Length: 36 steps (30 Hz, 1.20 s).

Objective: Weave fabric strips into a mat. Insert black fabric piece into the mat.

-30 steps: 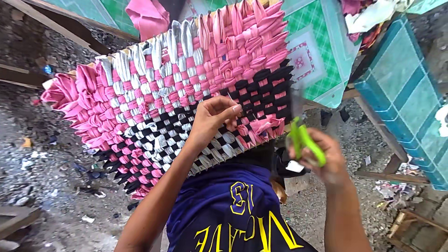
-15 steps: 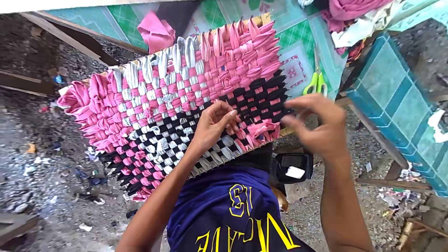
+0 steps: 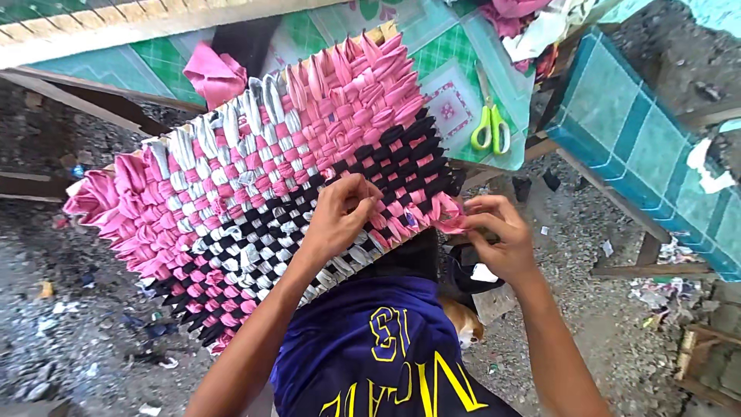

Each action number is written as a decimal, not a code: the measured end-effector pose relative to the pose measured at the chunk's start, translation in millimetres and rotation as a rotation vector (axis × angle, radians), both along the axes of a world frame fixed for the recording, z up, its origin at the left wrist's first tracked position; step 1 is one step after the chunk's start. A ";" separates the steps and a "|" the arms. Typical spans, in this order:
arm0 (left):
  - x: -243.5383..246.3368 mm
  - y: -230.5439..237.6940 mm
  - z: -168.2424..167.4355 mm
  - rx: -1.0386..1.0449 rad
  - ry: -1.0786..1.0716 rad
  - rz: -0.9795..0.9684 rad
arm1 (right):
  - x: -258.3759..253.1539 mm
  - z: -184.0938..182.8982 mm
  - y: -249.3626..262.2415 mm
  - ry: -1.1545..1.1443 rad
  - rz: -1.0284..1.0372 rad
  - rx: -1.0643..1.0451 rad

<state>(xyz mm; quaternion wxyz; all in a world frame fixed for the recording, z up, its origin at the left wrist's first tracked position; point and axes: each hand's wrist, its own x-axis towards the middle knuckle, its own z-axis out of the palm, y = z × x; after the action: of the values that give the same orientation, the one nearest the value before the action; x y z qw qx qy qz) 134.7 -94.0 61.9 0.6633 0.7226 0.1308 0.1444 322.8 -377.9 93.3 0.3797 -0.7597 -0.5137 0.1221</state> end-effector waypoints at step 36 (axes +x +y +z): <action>106.4 -44.9 23.8 0.269 -0.268 -0.436 | -20.9 -6.3 9.4 0.444 -0.257 0.329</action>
<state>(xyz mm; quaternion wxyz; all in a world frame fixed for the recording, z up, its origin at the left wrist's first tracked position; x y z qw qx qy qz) 241.1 -138.9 85.7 0.5881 0.7898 -0.1367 0.1085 301.9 -368.4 87.0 0.6131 -0.7014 -0.3305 0.1512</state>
